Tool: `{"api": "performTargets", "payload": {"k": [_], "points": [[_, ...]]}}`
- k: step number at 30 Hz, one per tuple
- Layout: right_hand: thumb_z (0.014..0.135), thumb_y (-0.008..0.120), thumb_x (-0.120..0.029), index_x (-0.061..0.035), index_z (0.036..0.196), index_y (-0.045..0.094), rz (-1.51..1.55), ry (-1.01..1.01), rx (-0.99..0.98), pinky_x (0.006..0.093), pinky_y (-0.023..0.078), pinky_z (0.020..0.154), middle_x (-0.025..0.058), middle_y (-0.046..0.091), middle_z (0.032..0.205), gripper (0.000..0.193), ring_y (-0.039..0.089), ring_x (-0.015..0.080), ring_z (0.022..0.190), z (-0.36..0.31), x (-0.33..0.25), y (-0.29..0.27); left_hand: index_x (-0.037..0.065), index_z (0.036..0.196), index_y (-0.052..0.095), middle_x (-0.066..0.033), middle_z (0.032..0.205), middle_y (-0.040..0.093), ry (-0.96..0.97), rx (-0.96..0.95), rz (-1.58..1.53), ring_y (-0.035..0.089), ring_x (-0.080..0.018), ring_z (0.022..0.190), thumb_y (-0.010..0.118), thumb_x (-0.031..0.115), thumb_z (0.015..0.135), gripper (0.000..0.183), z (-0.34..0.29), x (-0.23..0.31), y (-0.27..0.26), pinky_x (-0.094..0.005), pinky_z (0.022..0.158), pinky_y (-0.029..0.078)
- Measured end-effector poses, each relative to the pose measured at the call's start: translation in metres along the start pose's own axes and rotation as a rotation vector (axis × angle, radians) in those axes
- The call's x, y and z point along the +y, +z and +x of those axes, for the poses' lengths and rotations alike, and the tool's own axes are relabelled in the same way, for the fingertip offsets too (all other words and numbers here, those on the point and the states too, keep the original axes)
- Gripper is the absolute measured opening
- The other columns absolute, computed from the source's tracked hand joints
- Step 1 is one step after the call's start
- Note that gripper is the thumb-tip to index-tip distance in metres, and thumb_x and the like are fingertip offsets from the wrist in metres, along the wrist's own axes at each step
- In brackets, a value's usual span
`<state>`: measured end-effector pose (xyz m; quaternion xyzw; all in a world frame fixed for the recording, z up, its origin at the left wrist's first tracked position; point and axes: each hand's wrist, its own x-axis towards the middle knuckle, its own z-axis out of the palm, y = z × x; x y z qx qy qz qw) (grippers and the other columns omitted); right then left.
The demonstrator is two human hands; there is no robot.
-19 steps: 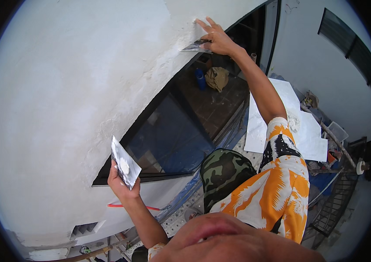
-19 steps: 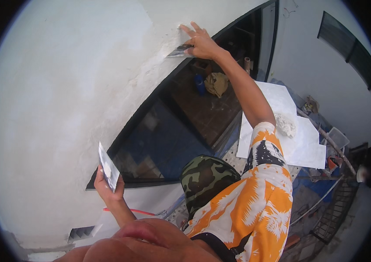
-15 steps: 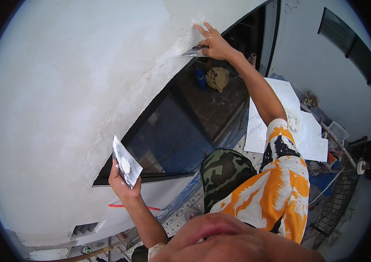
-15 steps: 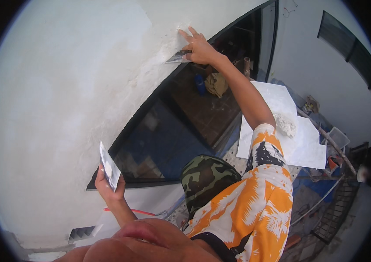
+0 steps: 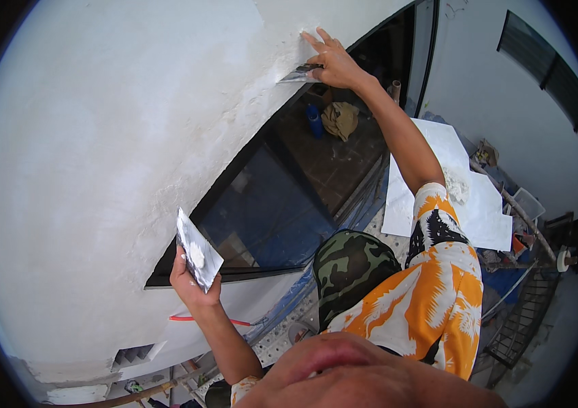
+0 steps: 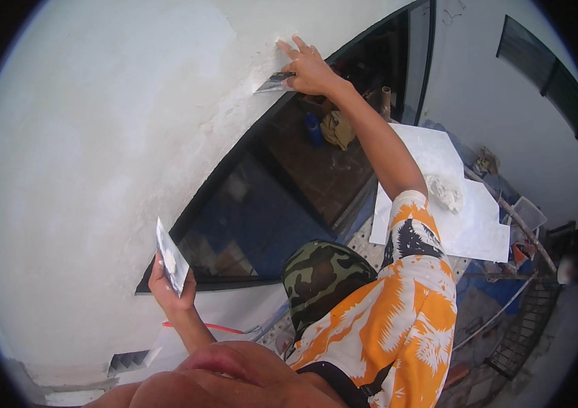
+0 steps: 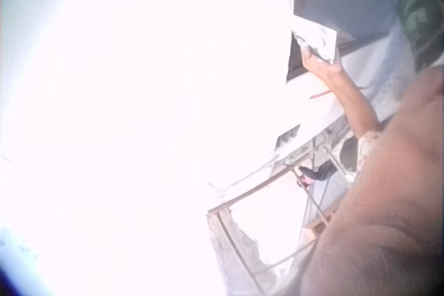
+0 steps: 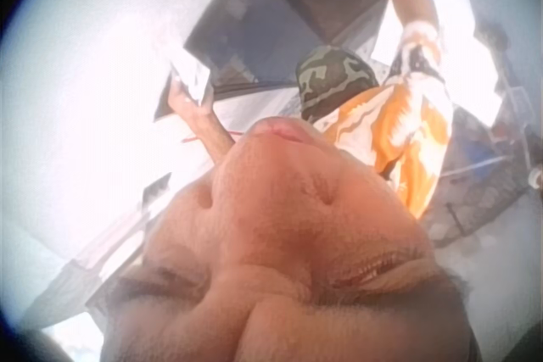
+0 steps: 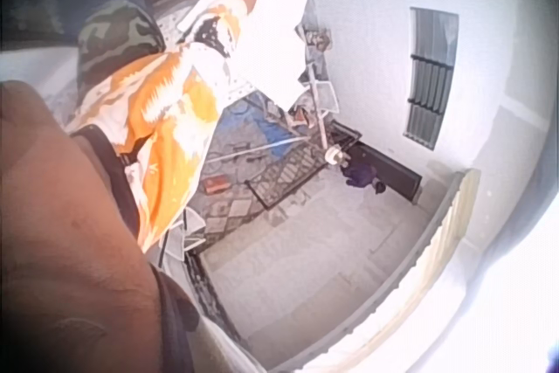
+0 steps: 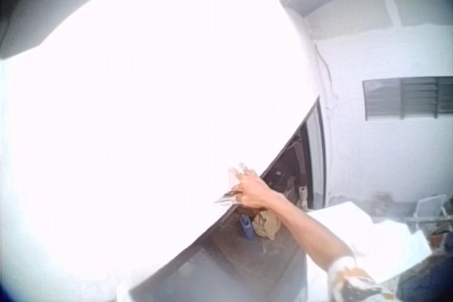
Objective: The person applies white plaster to a wall using a trowel and a hawk. They repeatedly scoop plaster from the hawk and spread it onto the wall surface, smoothing it out.
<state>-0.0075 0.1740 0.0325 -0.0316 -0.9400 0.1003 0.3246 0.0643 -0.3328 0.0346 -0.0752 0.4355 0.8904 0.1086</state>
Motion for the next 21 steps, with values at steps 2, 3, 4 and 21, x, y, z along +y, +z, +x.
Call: {"api": "performTargets", "payload": {"k": [2, 3, 4, 21], "points": [[0.079, 0.078, -0.021, -0.0063, 0.103, 0.079, 0.036, -0.06, 0.049, 0.055, 0.025, 0.119, 0.0094, 0.033, 0.161, 0.028, 0.021, 0.0398, 0.15, 0.0, -0.004, -0.003, 0.002, 0.132, 0.058, -0.0072, 0.112, 0.07, 0.005, 0.002, 0.0, 0.072, -0.0203, 0.094, 0.046, 0.019, 0.1, 0.038, -0.001, 0.003, -0.002, -0.0347, 0.076, 0.061], [0.079, 0.078, -0.021, -0.0061, 0.103, 0.079, 0.036, -0.061, 0.045, 0.0546, 0.025, 0.119, 0.0093, 0.033, 0.161, 0.028, 0.021, 0.0397, 0.15, -0.002, -0.006, -0.005, 0.002, 0.132, 0.058, -0.0074, 0.113, 0.07, 0.009, 0.013, 0.0, 0.072, -0.0204, 0.094, 0.046, 0.018, 0.1, 0.038, 0.0, 0.002, -0.002, -0.0349, 0.077, 0.061], [0.079, 0.078, -0.021, -0.0061, 0.102, 0.079, 0.06, -0.069, 0.042, 0.0542, 0.025, 0.119, 0.0092, 0.033, 0.161, 0.028, 0.02, 0.0394, 0.15, -0.004, -0.011, -0.006, 0.002, 0.133, 0.057, -0.0076, 0.113, 0.07, 0.021, 0.025, 0.0, 0.072, -0.0206, 0.095, 0.046, 0.018, 0.1, 0.038, 0.0, 0.003, -0.003, -0.0351, 0.078, 0.061], [0.079, 0.077, -0.017, -0.0046, 0.1, 0.079, 0.269, -0.123, -0.25, 0.0595, 0.015, 0.122, 0.0154, 0.032, 0.161, 0.024, 0.009, 0.0407, 0.153, -0.046, -0.081, 0.018, 0.003, 0.132, 0.058, -0.0069, 0.115, 0.07, -0.043, -0.081, -0.07, 0.071, -0.0209, 0.097, 0.045, 0.019, 0.101, 0.037, -0.003, 0.003, -0.001, -0.0352, 0.08, 0.061]]}}
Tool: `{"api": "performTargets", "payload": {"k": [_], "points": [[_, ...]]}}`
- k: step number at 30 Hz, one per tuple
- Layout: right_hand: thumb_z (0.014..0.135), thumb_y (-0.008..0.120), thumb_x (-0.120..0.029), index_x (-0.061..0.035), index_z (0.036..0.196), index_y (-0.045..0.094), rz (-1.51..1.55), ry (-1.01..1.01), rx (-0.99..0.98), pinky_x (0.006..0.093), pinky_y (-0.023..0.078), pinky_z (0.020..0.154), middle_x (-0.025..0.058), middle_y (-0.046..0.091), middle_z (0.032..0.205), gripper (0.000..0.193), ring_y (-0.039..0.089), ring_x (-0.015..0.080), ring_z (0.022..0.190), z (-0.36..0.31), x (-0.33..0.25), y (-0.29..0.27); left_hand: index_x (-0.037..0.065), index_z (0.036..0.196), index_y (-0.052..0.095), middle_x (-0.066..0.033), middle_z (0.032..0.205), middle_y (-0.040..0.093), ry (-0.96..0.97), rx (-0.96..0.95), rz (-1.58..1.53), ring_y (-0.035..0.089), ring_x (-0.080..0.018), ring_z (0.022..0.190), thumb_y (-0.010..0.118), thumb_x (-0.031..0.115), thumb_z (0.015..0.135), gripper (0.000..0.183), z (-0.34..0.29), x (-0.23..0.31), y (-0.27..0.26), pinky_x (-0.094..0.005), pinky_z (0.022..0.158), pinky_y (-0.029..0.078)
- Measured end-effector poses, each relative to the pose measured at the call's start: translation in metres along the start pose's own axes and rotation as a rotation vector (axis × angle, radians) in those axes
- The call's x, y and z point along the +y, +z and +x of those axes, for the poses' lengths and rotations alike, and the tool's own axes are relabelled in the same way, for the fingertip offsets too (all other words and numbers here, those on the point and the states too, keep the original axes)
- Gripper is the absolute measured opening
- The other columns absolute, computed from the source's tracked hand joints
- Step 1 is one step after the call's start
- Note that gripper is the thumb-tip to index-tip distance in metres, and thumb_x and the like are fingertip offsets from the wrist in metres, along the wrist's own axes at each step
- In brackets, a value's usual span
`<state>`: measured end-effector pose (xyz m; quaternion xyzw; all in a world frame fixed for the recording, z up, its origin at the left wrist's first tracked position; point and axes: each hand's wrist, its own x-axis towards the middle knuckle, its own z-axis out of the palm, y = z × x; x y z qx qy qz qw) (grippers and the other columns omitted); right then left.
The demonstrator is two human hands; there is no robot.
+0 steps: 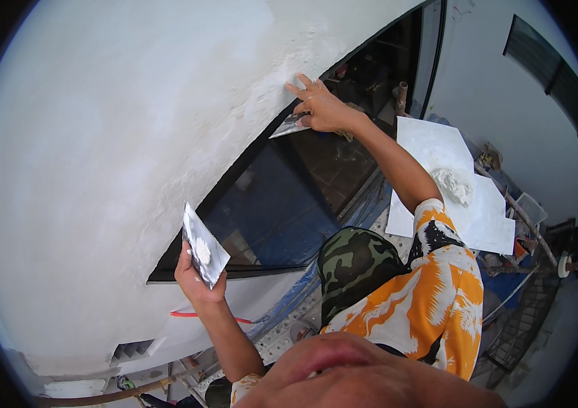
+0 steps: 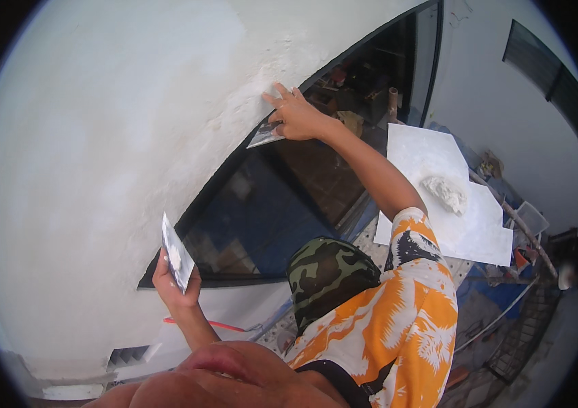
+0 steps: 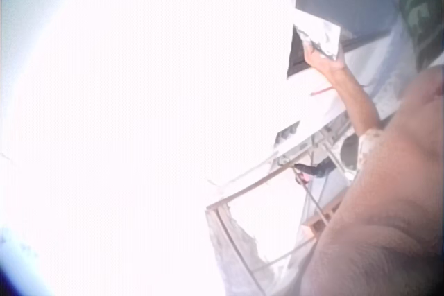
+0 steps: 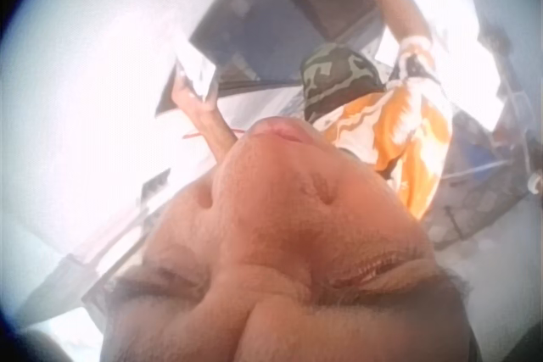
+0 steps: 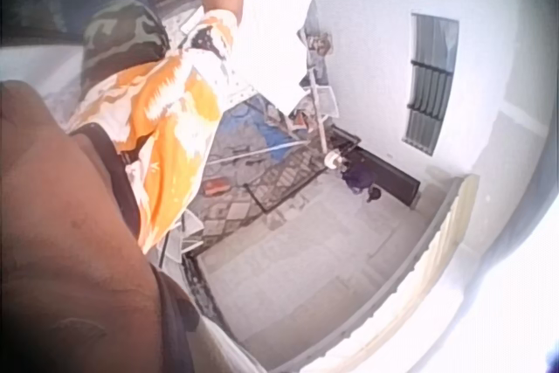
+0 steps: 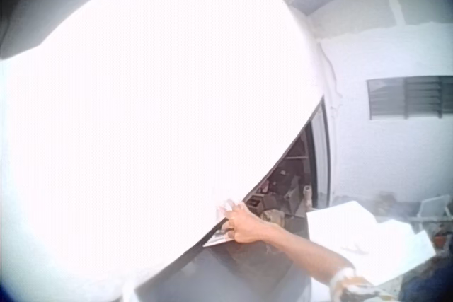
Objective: The person applies white plaster to a wall using a trowel and a hawk. They repeatedly scoop plaster from the hawk and spread it onto the wall surface, smoothing it out.
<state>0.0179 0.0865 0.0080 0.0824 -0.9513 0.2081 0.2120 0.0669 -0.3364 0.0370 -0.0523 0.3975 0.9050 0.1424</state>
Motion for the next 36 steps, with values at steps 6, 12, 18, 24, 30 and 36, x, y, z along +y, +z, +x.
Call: {"api": "performTargets", "payload": {"k": [6, 12, 18, 24, 30, 36], "points": [[0.097, 0.064, -0.015, -0.0028, 0.113, 0.07, 1.164, 0.154, 0.378, 0.0367, 0.052, 0.091, 0.0055, 0.07, 0.114, 0.021, 0.066, 0.0164, 0.097, -0.043, -0.07, 0.011, 0.004, 0.125, 0.062, -0.0067, 0.115, 0.071, -0.118, 0.089, -0.062, 0.072, -0.0204, 0.099, 0.049, 0.022, 0.102, 0.032, 0.02, -0.033, 0.022, -0.0349, 0.079, 0.061], [0.092, 0.066, -0.004, -0.0036, 0.116, 0.069, 1.21, -0.512, 0.442, 0.039, 0.05, 0.093, 0.0134, 0.068, 0.117, 0.025, 0.065, 0.0276, 0.106, -0.064, -0.139, 0.021, 0.0, 0.115, 0.062, -0.01, 0.104, 0.07, -0.198, 0.177, -0.214, 0.07, -0.0209, 0.093, 0.051, 0.015, 0.101, 0.024, 0.044, -0.09, 0.058, -0.0324, 0.077, 0.058], [0.087, 0.068, -0.002, -0.0055, 0.117, 0.07, 0.384, -0.558, 0.21, 0.0391, 0.052, 0.086, 0.01, 0.067, 0.116, 0.031, 0.065, 0.0281, 0.1, -0.065, -0.099, 0.013, 0.002, 0.123, 0.061, -0.0086, 0.112, 0.07, -0.166, 0.061, -0.234, 0.07, -0.019, 0.1, 0.048, 0.018, 0.103, 0.029, 0.03, -0.073, 0.061, -0.0326, 0.079, 0.058], [0.101, 0.055, -0.013, 0.0008, 0.123, 0.058, 1.809, 0.708, 0.129, 0.0382, 0.059, 0.086, 0.0096, 0.067, 0.112, 0.027, 0.07, 0.0198, 0.097, -0.084, -0.109, 0.046, 0.003, 0.124, 0.062, -0.0105, 0.114, 0.067, 0.595, -0.212, -0.342, 0.06, -0.0251, 0.116, 0.054, 0.016, 0.102, 0.026, 0.046, -0.1, 0.053, -0.0385, 0.104, 0.044], [0.094, 0.06, -0.009, 0.0024, 0.12, 0.058, 2.317, 0.692, -0.177, 0.0403, 0.058, 0.095, 0.015, 0.069, 0.111, 0.028, 0.07, 0.0245, 0.102, -0.082, -0.135, 0.025, 0.0, 0.129, 0.06, -0.0237, 0.127, 0.063, 1.115, -0.514, 0.411, 0.06, -0.0389, 0.121, 0.056, 0.013, 0.101, 0.031, 0.058, -0.12, 0.046, -0.0477, 0.104, 0.046], [0.09, 0.061, -0.006, 0.0027, 0.12, 0.06, 2.197, 0.675, -0.106, 0.0389, 0.057, 0.093, 0.0147, 0.069, 0.112, 0.031, 0.07, 0.0251, 0.102, -0.084, -0.143, -0.017, 0.001, 0.122, 0.067, -0.0216, 0.124, 0.068, 1.391, -0.966, 0.852, 0.063, -0.0395, 0.12, 0.061, -0.003, 0.083, 0.039, 0.061, -0.076, 0.048, -0.05, 0.103, 0.05]]}}
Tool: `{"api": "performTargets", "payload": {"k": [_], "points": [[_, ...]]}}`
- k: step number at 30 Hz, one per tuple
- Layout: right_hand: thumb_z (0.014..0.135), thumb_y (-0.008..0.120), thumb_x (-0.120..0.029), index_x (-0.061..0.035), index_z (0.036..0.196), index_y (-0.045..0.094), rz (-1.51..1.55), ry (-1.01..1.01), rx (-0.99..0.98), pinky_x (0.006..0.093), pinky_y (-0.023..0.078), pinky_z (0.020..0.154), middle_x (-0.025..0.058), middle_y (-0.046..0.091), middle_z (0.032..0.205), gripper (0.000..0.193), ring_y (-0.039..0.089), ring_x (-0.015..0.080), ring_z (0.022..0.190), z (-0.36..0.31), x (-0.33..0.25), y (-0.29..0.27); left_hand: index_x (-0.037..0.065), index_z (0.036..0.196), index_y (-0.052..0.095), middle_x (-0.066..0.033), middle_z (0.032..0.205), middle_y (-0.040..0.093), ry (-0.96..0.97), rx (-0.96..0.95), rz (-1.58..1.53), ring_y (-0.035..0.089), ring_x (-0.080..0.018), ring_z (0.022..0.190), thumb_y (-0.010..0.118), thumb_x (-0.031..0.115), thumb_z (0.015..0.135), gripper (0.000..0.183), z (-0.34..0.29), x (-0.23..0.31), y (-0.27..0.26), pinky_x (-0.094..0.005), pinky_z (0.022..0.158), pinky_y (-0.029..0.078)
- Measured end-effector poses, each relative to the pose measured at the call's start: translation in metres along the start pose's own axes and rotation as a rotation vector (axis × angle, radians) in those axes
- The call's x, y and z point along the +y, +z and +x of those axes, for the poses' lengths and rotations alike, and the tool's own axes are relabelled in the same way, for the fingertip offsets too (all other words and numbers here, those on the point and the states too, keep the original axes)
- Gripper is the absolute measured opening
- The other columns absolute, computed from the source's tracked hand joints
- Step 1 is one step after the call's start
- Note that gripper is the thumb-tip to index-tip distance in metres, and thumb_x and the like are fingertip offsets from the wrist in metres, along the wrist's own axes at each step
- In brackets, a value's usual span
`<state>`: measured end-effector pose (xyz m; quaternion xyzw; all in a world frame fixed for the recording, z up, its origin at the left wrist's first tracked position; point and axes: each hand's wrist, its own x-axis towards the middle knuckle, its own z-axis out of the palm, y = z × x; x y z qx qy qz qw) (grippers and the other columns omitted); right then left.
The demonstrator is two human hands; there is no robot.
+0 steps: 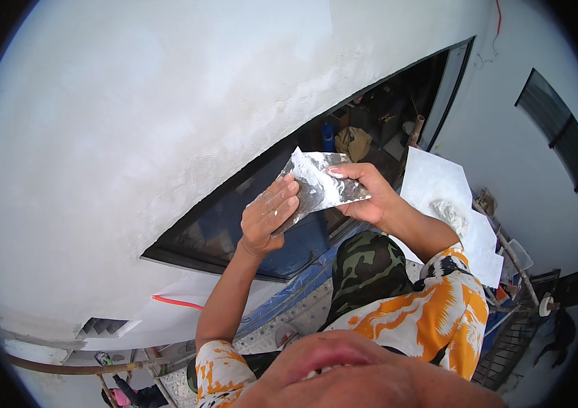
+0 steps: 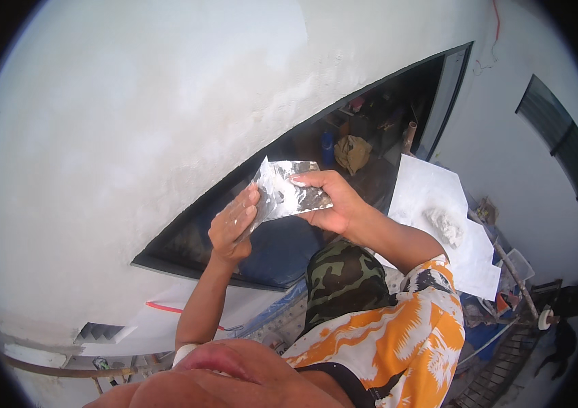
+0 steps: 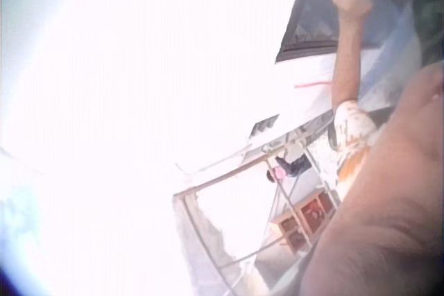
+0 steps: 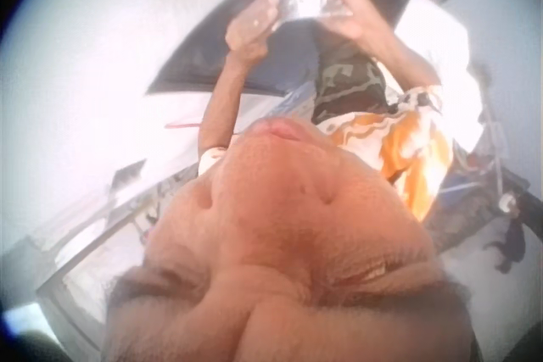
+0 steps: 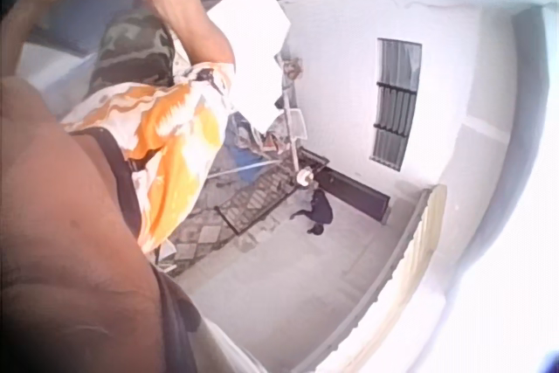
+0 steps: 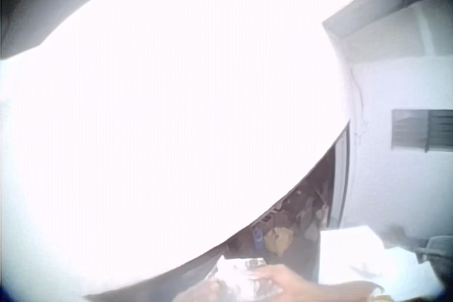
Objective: The person applies white plaster to a wall using a trowel and a hawk. They repeatedly scoop plaster from the hawk and spread it onto the wall surface, smoothing it out.
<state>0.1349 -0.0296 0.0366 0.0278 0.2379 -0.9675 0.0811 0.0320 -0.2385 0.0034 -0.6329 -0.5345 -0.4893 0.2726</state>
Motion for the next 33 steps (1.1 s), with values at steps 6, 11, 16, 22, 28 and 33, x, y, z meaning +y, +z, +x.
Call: {"api": "performTargets", "payload": {"k": [6, 11, 16, 22, 28, 33], "points": [[0.095, 0.062, -0.008, 0.0031, 0.119, 0.06, -0.44, -0.674, -0.068, 0.036, 0.059, 0.086, 0.0117, 0.069, 0.107, 0.027, 0.07, 0.0215, 0.096, -0.008, -0.088, 0.022, -0.004, 0.106, 0.064, -0.0167, 0.095, 0.073, -0.11, 0.072, 0.289, 0.073, -0.026, 0.084, 0.059, 0.007, 0.1, 0.014, 0.01, -0.024, -0.093, -0.0332, 0.075, 0.057], [0.096, 0.068, -0.018, -0.001, 0.11, 0.072, -1.184, -1.431, 0.366, 0.0281, 0.047, 0.082, 0.0009, 0.07, 0.094, 0.022, 0.057, 0.0101, 0.085, 0.052, -0.225, 0.11, -0.003, 0.1, 0.058, -0.004, 0.09, 0.055, -0.222, 0.726, 0.306, 0.048, -0.0104, 0.08, 0.049, 0.03, 0.107, 0.035, 0.021, -0.056, -0.208, -0.0252, 0.072, 0.041], [0.1, 0.047, -0.001, -0.0124, 0.127, 0.068, -1.743, -1.943, 0.421, 0.0437, 0.048, 0.104, 0.0144, 0.067, 0.122, 0.036, 0.059, 0.0333, 0.118, 0.114, -0.351, 0.209, -0.002, 0.096, 0.055, -0.0035, 0.089, 0.054, -0.12, 0.796, 0.518, 0.049, -0.0126, 0.08, 0.051, 0.036, 0.105, 0.04, -0.011, -0.088, -0.238, -0.0269, 0.074, 0.042], [0.098, 0.05, -0.002, -0.0124, 0.125, 0.07, -1.957, -2.155, 0.445, 0.0442, 0.049, 0.104, 0.0143, 0.068, 0.124, 0.035, 0.06, 0.0349, 0.115, 0.146, -0.382, 0.246, -0.006, 0.102, 0.057, -0.0096, 0.096, 0.057, -0.064, 0.762, 0.539, 0.055, -0.0165, 0.085, 0.052, 0.041, 0.104, 0.048, -0.031, -0.096, -0.237, -0.0302, 0.079, 0.046], [0.095, 0.052, -0.003, -0.016, 0.124, 0.07, -2.057, -1.974, 0.56, 0.0426, 0.05, 0.099, 0.0105, 0.066, 0.127, 0.037, 0.058, 0.0313, 0.119, 0.159, -0.282, 0.194, -0.007, 0.104, 0.057, -0.0098, 0.097, 0.058, -0.039, 0.763, 0.565, 0.055, -0.0163, 0.084, 0.052, 0.039, 0.105, 0.046, -0.031, -0.094, -0.233, -0.0295, 0.077, 0.046], [0.099, 0.049, -0.004, -0.0095, 0.127, 0.068, -1.939, -2.085, 0.492, 0.044, 0.048, 0.105, 0.0178, 0.063, 0.131, 0.034, 0.055, 0.034, 0.125, 0.136, -0.316, 0.227, -0.008, 0.105, 0.057, -0.0095, 0.097, 0.058, 0.001, 0.758, 0.599, 0.055, -0.0165, 0.083, 0.052, 0.037, 0.105, 0.045, -0.028, -0.094, -0.234, -0.0294, 0.076, 0.047]]}}
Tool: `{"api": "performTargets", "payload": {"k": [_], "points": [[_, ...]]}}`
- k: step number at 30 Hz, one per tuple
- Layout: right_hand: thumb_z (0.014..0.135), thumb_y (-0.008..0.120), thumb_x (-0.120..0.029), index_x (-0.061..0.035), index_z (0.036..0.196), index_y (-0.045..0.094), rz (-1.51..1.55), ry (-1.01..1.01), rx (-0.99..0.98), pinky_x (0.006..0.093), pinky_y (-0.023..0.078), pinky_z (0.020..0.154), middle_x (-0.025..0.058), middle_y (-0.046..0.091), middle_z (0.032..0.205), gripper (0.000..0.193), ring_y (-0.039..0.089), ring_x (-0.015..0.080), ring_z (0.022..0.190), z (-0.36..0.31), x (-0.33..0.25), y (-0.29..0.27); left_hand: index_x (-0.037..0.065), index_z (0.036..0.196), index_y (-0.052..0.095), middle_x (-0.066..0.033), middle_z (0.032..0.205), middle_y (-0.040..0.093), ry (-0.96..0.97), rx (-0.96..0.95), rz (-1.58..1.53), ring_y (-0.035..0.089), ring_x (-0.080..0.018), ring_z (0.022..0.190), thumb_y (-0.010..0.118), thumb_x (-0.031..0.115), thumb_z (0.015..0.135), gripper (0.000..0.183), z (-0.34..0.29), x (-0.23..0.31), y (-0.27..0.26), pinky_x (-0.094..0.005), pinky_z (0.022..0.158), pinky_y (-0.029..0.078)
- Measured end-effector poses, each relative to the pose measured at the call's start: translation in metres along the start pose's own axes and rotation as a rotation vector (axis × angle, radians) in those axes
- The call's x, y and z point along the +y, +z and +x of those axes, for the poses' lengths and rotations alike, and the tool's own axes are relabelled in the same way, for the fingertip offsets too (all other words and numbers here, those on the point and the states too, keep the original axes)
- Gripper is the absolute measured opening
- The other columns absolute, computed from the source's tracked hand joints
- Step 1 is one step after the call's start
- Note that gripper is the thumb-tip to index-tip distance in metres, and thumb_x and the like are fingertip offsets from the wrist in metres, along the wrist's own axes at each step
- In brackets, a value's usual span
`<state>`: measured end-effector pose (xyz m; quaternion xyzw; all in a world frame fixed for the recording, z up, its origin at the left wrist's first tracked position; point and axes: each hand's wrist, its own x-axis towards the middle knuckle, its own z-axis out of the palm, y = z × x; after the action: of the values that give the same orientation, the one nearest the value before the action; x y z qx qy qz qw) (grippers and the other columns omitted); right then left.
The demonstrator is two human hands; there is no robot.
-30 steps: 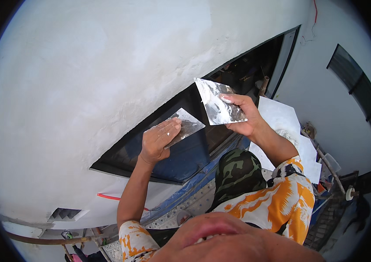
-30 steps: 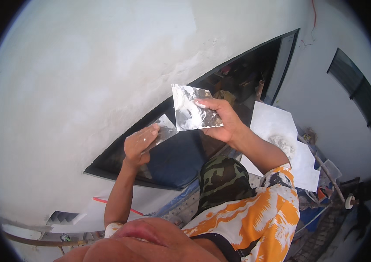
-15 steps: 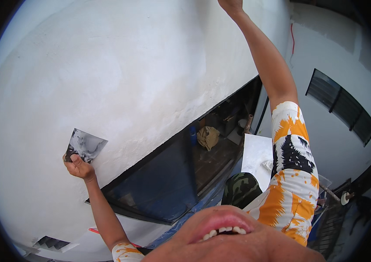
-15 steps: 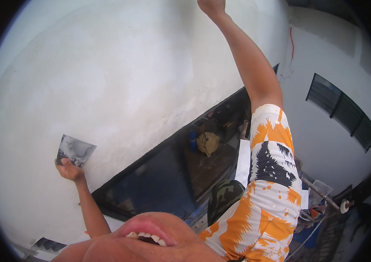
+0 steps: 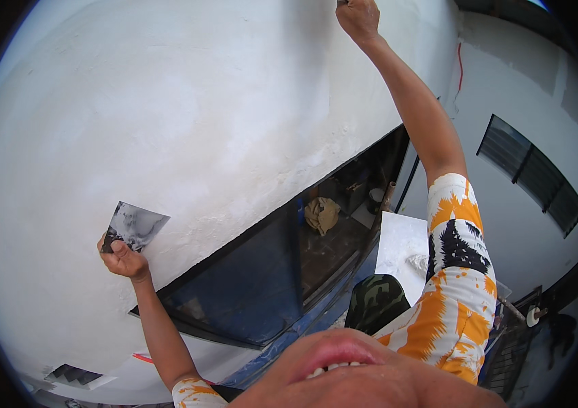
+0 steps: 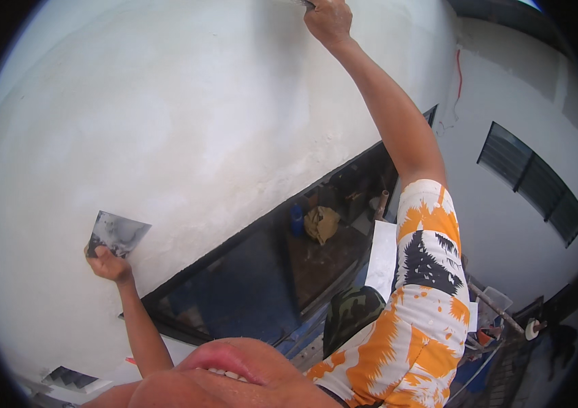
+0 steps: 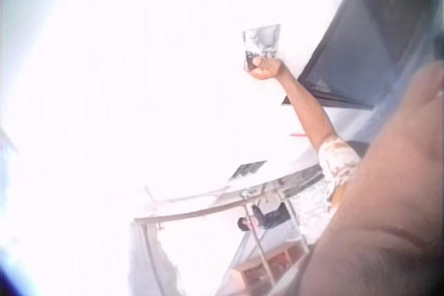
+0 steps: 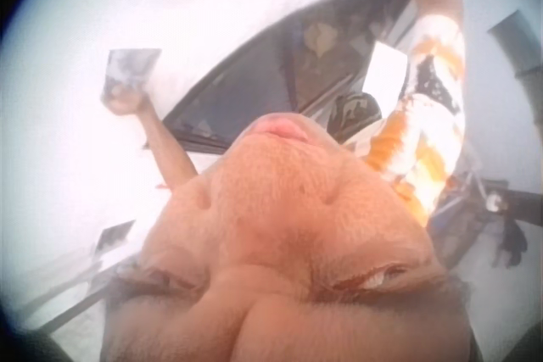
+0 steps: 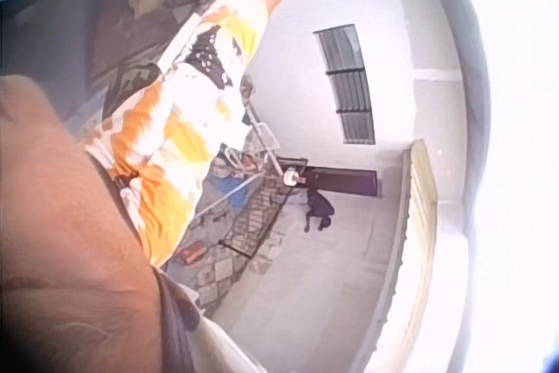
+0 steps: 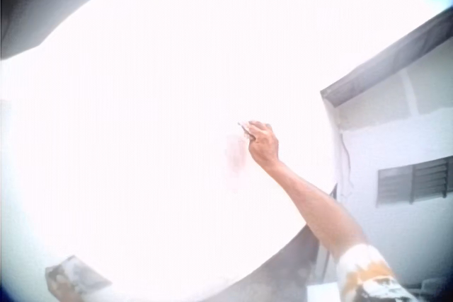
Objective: The person applies white plaster to a wall using a trowel and a hawk. They repeatedly scoop plaster from the hawk and spread it onto the wall surface, smoothing it out.
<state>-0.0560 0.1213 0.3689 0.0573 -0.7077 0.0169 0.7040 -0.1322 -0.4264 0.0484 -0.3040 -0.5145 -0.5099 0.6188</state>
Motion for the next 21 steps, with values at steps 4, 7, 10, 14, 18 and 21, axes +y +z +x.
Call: {"api": "performTargets", "payload": {"k": [4, 7, 10, 14, 18, 21], "points": [[0.098, 0.052, -0.004, -0.008, 0.122, 0.071, -0.023, -0.03, 0.005, 0.0428, 0.048, 0.104, 0.0164, 0.065, 0.13, 0.031, 0.056, 0.0334, 0.125, 0.031, 0.029, 0.017, -0.007, 0.105, 0.057, -0.0097, 0.097, 0.058, 0.004, -0.013, 0.015, 0.056, -0.0166, 0.083, 0.052, 0.037, 0.105, 0.044, 0.002, 0.002, 0.0, -0.0295, 0.077, 0.047], [0.097, 0.053, -0.003, -0.0108, 0.12, 0.073, 0.023, -0.008, -0.2, 0.0431, 0.048, 0.106, 0.0139, 0.065, 0.131, 0.031, 0.056, 0.0329, 0.125, 0.022, 0.041, 0.021, -0.007, 0.104, 0.058, -0.0102, 0.096, 0.059, 0.0, -0.005, 0.027, 0.056, -0.0168, 0.084, 0.052, 0.037, 0.105, 0.045, 0.0, 0.003, 0.001, -0.0297, 0.077, 0.047], [0.097, 0.052, -0.003, -0.0116, 0.119, 0.073, -0.071, -0.117, -0.098, 0.043, 0.048, 0.104, 0.0141, 0.067, 0.126, 0.032, 0.057, 0.0331, 0.122, 0.012, 0.034, 0.023, -0.008, 0.103, 0.059, -0.0109, 0.097, 0.059, -0.02, 0.018, 0.01, 0.057, -0.0173, 0.084, 0.053, 0.038, 0.104, 0.046, -0.001, 0.002, 0.002, -0.0301, 0.077, 0.047], [0.097, 0.051, -0.001, -0.0095, 0.118, 0.073, 0.045, -0.083, 0.015, 0.0445, 0.047, 0.106, 0.015, 0.066, 0.128, 0.031, 0.058, 0.0345, 0.121, 0.008, 0.008, 0.031, -0.008, 0.102, 0.059, -0.0115, 0.098, 0.061, -0.044, -0.015, -0.01, 0.058, -0.0181, 0.083, 0.053, 0.038, 0.104, 0.046, 0.001, 0.0, 0.001, -0.0308, 0.076, 0.048], [0.097, 0.049, 0.001, -0.0107, 0.121, 0.072, -0.065, 0.013, -0.216, 0.0439, 0.047, 0.106, 0.0143, 0.065, 0.13, 0.035, 0.057, 0.0334, 0.123, 0.005, 0.008, 0.016, -0.008, 0.102, 0.059, -0.012, 0.098, 0.061, 0.025, -0.01, 0.031, 0.059, -0.0185, 0.084, 0.052, 0.039, 0.104, 0.047, 0.001, 0.002, 0.001, -0.0312, 0.076, 0.048], [0.099, 0.046, -0.001, -0.0126, 0.121, 0.072, -0.059, -0.032, -0.075, 0.042, 0.047, 0.108, 0.013, 0.063, 0.134, 0.036, 0.057, 0.0298, 0.125, 0.042, 0.026, 0.006, -0.008, 0.102, 0.059, -0.0124, 0.098, 0.061, -0.027, -0.019, -0.01, 0.059, -0.0186, 0.084, 0.052, 0.039, 0.104, 0.048, 0.002, 0.004, 0.003, -0.031, 0.076, 0.048]]}}
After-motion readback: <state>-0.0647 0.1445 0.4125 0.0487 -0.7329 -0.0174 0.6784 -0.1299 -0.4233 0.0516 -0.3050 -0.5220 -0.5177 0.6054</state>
